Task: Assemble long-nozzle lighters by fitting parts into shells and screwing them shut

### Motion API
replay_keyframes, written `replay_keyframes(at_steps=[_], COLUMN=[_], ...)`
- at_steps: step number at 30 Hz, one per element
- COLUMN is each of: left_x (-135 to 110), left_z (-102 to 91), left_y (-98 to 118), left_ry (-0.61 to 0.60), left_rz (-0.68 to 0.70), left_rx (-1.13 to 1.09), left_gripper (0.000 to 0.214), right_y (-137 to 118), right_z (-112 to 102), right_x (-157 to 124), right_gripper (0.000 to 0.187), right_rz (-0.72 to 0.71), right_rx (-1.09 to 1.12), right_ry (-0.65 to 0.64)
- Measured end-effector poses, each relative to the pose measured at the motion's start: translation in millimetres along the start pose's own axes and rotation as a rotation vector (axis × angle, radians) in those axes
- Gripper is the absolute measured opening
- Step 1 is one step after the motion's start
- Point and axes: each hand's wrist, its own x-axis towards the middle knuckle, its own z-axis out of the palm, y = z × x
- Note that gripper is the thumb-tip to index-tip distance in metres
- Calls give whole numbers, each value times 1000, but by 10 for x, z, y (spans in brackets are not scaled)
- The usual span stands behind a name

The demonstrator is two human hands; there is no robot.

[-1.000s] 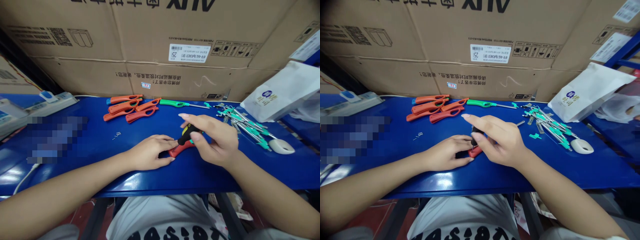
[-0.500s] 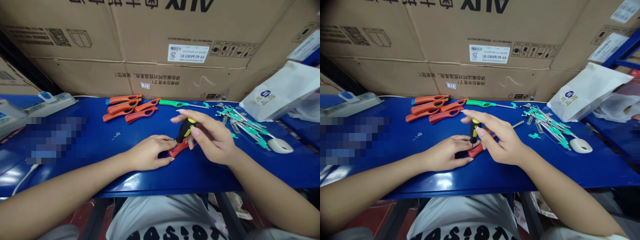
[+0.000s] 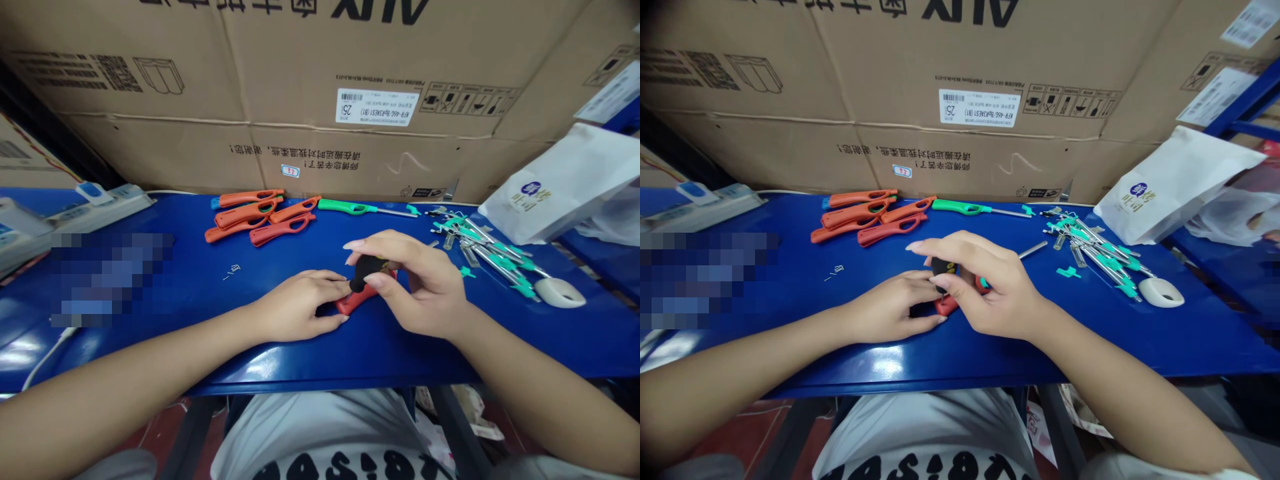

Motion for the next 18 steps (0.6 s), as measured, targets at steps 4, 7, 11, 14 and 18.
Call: replay_keyframes(at_steps=[4,7,11,14,18], left_x=[3,11,12,6,0], left_z=[-2,-9,-10,-6,-8], left_y=[7,15,23,32,47], left_ry=[-10,-17,-15,-5,4], left_rz=[-11,-14,-7,-15,-19], left_rx=[13,30,60,69,82], left_gripper=[15,11,8,6,9], right_y=[-11,-40,-41,-3,10], right_z=[-11,-44,-75,-58,-31], right_x=[21,28,33,27,19], right_gripper=[39,46,45,35,36], right_rz=[-37,-16,28,23,-11], right_rx=[-177,-183,-63,-101,-189], right_ry=[0,-63,-108,-45,-3])
